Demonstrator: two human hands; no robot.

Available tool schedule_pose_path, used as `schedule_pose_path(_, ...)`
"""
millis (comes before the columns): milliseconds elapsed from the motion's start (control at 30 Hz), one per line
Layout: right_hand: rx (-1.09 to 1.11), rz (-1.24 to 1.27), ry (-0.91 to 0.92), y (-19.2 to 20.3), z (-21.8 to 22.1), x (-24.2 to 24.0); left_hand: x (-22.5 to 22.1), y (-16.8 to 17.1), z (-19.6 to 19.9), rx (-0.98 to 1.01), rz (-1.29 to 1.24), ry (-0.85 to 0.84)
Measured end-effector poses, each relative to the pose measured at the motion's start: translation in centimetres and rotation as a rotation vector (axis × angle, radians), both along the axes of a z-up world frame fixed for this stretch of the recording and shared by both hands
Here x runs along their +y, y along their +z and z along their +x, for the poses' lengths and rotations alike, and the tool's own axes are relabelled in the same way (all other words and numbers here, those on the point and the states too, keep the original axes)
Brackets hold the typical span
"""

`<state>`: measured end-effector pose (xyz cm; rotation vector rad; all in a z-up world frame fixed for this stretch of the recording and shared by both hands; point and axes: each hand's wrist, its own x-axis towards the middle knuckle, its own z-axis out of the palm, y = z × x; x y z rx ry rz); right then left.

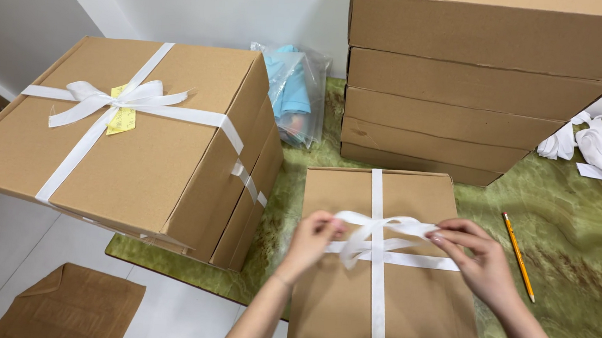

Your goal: The person wraps a cardboard box with a white ribbon, tying it into a bow on top. They then write on a yellow sticky note with a pencil and place the note on the ribbon. Finally, they stack the wrapped box on top of other boxes and open an empty box.

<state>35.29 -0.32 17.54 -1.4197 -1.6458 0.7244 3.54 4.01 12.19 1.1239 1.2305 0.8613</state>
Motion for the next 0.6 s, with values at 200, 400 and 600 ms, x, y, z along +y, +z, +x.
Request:
schedule_pose_path(200,0.443,-0.335,-0.290,-4.3,7.6,-2.5,-2.0,-1.1,-8.1,-0.514,-0.295,0.556)
schedule_pose_path(400,0.940,-0.366,-0.365,-13.2,17.1,-4.7,-4.1,-8.9,-13.4,-1.165,-0.540,0.789)
schedule_pose_path(600,0.943,-0.393,-0.560,-18.9,23.1,-6.6,-4.6,-14.2,-17.2,-1.408,-0.625,0.914)
